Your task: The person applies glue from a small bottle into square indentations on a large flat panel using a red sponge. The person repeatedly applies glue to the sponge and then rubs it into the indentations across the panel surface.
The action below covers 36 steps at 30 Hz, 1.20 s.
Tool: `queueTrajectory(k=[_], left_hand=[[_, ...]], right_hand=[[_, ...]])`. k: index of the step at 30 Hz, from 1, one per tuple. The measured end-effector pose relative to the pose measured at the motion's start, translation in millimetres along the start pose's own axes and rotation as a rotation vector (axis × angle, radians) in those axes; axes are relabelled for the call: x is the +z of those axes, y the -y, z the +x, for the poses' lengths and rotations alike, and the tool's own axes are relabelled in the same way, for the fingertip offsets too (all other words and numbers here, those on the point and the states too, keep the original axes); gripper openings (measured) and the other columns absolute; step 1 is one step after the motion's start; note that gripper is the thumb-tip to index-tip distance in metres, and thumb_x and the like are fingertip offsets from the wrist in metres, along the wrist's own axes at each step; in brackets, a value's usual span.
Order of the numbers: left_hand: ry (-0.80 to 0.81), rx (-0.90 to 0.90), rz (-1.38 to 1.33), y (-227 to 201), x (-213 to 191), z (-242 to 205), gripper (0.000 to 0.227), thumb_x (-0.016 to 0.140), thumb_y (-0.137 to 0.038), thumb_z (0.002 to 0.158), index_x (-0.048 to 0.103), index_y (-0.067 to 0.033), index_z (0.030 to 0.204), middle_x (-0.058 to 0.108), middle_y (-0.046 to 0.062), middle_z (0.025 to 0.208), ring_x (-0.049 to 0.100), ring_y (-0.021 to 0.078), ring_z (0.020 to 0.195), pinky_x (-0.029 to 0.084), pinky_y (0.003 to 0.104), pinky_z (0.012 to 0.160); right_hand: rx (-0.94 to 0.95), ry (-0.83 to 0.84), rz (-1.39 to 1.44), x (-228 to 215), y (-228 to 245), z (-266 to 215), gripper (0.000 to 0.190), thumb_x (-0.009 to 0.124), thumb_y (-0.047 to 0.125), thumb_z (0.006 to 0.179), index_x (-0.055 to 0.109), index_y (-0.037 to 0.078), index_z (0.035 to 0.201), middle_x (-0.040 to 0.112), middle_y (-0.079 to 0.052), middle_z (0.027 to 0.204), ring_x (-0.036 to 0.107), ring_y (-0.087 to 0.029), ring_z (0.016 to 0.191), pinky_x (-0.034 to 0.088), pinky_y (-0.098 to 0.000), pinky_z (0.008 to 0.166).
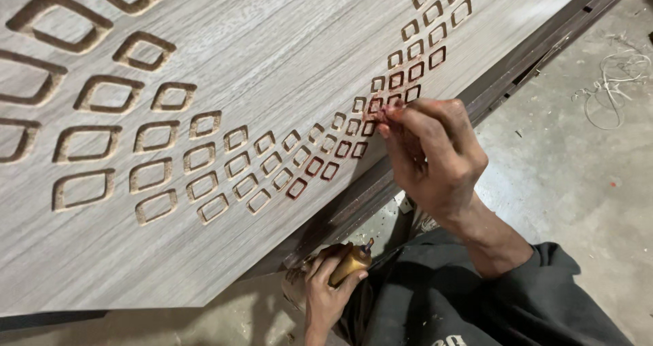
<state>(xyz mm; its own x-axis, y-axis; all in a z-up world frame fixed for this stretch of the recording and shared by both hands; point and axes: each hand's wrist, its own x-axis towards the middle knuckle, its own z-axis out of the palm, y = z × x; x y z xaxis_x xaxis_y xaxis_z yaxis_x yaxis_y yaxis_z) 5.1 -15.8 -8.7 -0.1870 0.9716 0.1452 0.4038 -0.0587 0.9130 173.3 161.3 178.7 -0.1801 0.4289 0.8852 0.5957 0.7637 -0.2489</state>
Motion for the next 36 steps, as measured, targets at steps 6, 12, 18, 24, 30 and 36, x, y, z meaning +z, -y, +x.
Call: queueTrajectory(k=[6,12,18,24,30,36], left_hand=[[0.004,0.021,0.024,0.1,-3.9,-7.3,0.050,0.091,-0.025,0.075,0.074,-0.0033,0.117,0.074,0.013,0.117,0.071,0.0308,0.104,0.056,0.040,0.087],[0.052,-0.087,-0.002,6.0,-4.9,-11.5,0.053,0.090,-0.028,0.076,0.073,-0.0029,0.119,0.073,0.012,0.116,0.071,0.0297,0.104,0.056,0.039,0.086],[0.018,-0.082,0.016,3.7,-10.5,-7.0,0.052,0.091,-0.026,0.074,0.074,-0.0032,0.117,0.075,0.012,0.111,0.073,0.0289,0.100,0.056,0.039,0.085],[0.031,-0.068,-0.002,1.9,-5.9,-10.6,0.053,0.092,-0.025,0.072,0.074,-0.0043,0.117,0.075,0.011,0.112,0.073,0.0286,0.100,0.056,0.038,0.085],[0.028,0.009,-0.006,-0.6,-1.5,-9.6,0.050,0.092,-0.022,0.074,0.074,-0.0029,0.117,0.074,0.013,0.116,0.072,0.0304,0.103,0.055,0.039,0.088],[0.038,-0.008,-0.029,-0.5,1.8,-11.2,0.050,0.090,-0.022,0.074,0.075,-0.0031,0.118,0.074,0.013,0.116,0.072,0.0295,0.103,0.057,0.039,0.087]], right_hand=[[-0.013,-0.016,0.006,4.2,-9.2,-3.2,0.029,0.088,0.002,0.100,0.069,0.002,0.121,0.065,-0.011,0.115,0.067,-0.021,0.095,0.059,-0.0308,0.075],[-0.061,-0.090,-0.016,4.3,-22.9,-2.3,0.025,0.086,0.012,0.104,0.071,0.004,0.121,0.068,-0.009,0.115,0.069,-0.017,0.095,0.063,-0.0278,0.076],[-0.078,0.009,-0.018,2.6,-27.4,2.1,0.022,0.084,0.013,0.098,0.073,0.003,0.114,0.068,-0.009,0.108,0.066,-0.019,0.090,0.059,-0.0310,0.072],[-0.103,0.004,0.016,-3.5,-19.3,4.7,0.020,0.084,0.011,0.103,0.071,0.003,0.118,0.068,-0.009,0.114,0.066,-0.020,0.100,0.060,-0.0287,0.078],[-0.101,-0.006,0.011,-10.9,-10.9,24.8,0.020,0.087,0.005,0.099,0.074,0.002,0.114,0.068,-0.006,0.109,0.065,-0.019,0.095,0.057,-0.0295,0.074],[-0.079,0.092,0.110,-9.8,-13.4,14.3,0.022,0.084,0.007,0.098,0.072,0.002,0.114,0.066,-0.009,0.110,0.066,-0.020,0.096,0.059,-0.0317,0.077]])
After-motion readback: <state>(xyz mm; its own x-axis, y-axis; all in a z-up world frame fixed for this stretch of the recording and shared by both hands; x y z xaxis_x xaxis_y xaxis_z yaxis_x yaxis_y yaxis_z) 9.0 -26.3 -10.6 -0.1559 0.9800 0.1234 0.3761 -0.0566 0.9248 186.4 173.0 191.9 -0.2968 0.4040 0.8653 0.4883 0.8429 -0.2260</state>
